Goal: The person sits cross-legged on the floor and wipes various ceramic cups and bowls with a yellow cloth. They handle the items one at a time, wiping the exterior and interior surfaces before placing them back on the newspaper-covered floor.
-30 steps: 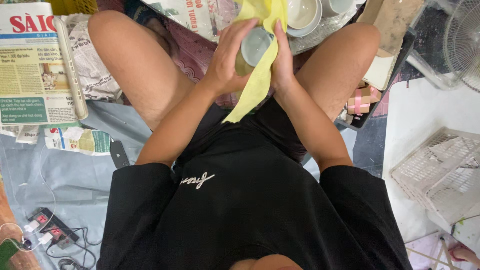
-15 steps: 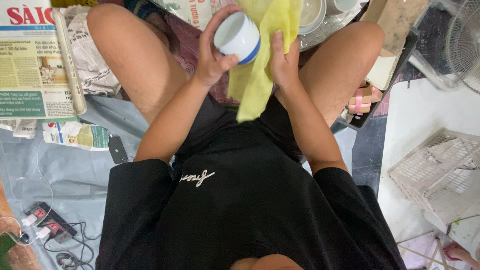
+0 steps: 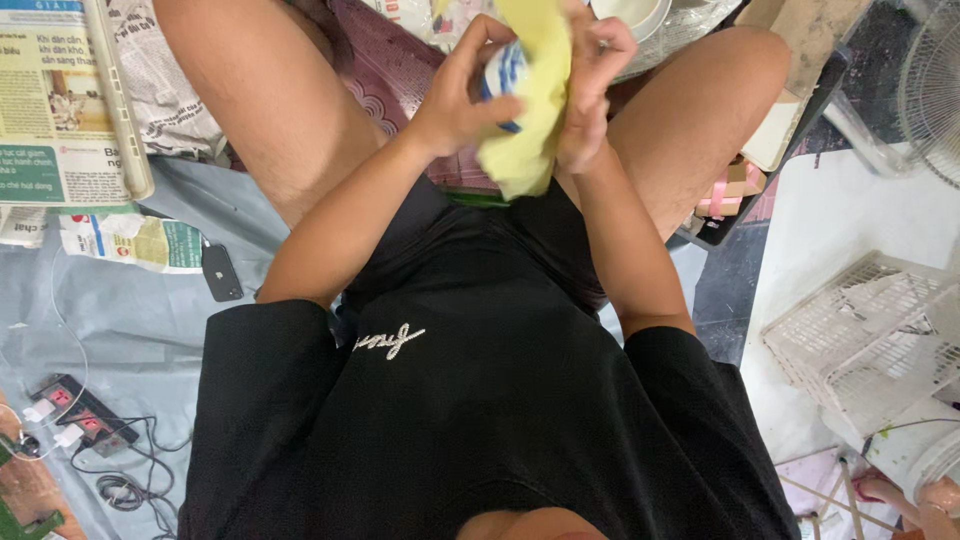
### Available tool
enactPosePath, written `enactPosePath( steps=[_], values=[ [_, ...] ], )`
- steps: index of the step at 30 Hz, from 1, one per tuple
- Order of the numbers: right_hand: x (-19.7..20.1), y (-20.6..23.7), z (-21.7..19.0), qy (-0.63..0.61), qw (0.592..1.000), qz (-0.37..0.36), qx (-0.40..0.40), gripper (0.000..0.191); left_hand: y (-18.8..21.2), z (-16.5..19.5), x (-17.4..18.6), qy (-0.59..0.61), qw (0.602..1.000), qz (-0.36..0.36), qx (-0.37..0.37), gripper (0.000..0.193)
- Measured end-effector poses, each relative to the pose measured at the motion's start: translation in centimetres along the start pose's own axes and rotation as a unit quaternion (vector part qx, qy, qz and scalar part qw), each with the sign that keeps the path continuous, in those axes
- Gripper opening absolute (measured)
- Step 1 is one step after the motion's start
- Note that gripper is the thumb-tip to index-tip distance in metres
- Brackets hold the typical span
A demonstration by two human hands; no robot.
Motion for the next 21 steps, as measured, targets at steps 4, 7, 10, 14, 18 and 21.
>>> enactPosePath(
  steps=[4, 7, 10, 14, 18, 21],
  values=[
    [-0.4, -1.0, -2.0, 0.288, 0.953, -0.092, 0.029, 0.043, -0.7, -1.1, 0.7, 0.192, 0.978, 0.052, 0.067, 0.069],
    [-0.5, -1.3, -2.6, 0.453, 0.871, -0.146, 0.118, 0.043, -1.4, -1.2, 1.0, 0.417, 0.9, 0.024, 0.13, 0.069],
    [-0.8, -1.5, -2.3, 0.427, 0.875, -0.193, 0.121, 0.039, -1.6, -0.9, 1.5, 0.347, 0.932, 0.038, 0.095, 0.069],
    [-0.8, -1.0, -1.7, 0.372, 0.903, -0.207, 0.055, 0.024, -0.7, 0.3, 1.6, 0.006, 0.995, 0.102, -0.001, 0.064],
    [-0.3, 0.0, -0.2, 0.294, 0.937, -0.184, -0.041, 0.026, 0.3, 2.3, 1.4, -0.161, 0.983, 0.079, -0.028, 0.051],
    [0.0, 0.9, 1.4, 0.138, 0.968, -0.128, -0.164, 0.039, 0.6, 3.7, 1.3, -0.324, 0.943, 0.054, -0.051, 0.04]
  ],
)
Point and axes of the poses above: each hand's wrist, its own y-axis away from the middle knuckle, its own x-axis out of the back of the hand, z = x × y, the point moved 1 cm from there along -y, towards the middle knuckle, and after that the axes turned 1 degree about -y, right-handed, at the moved point
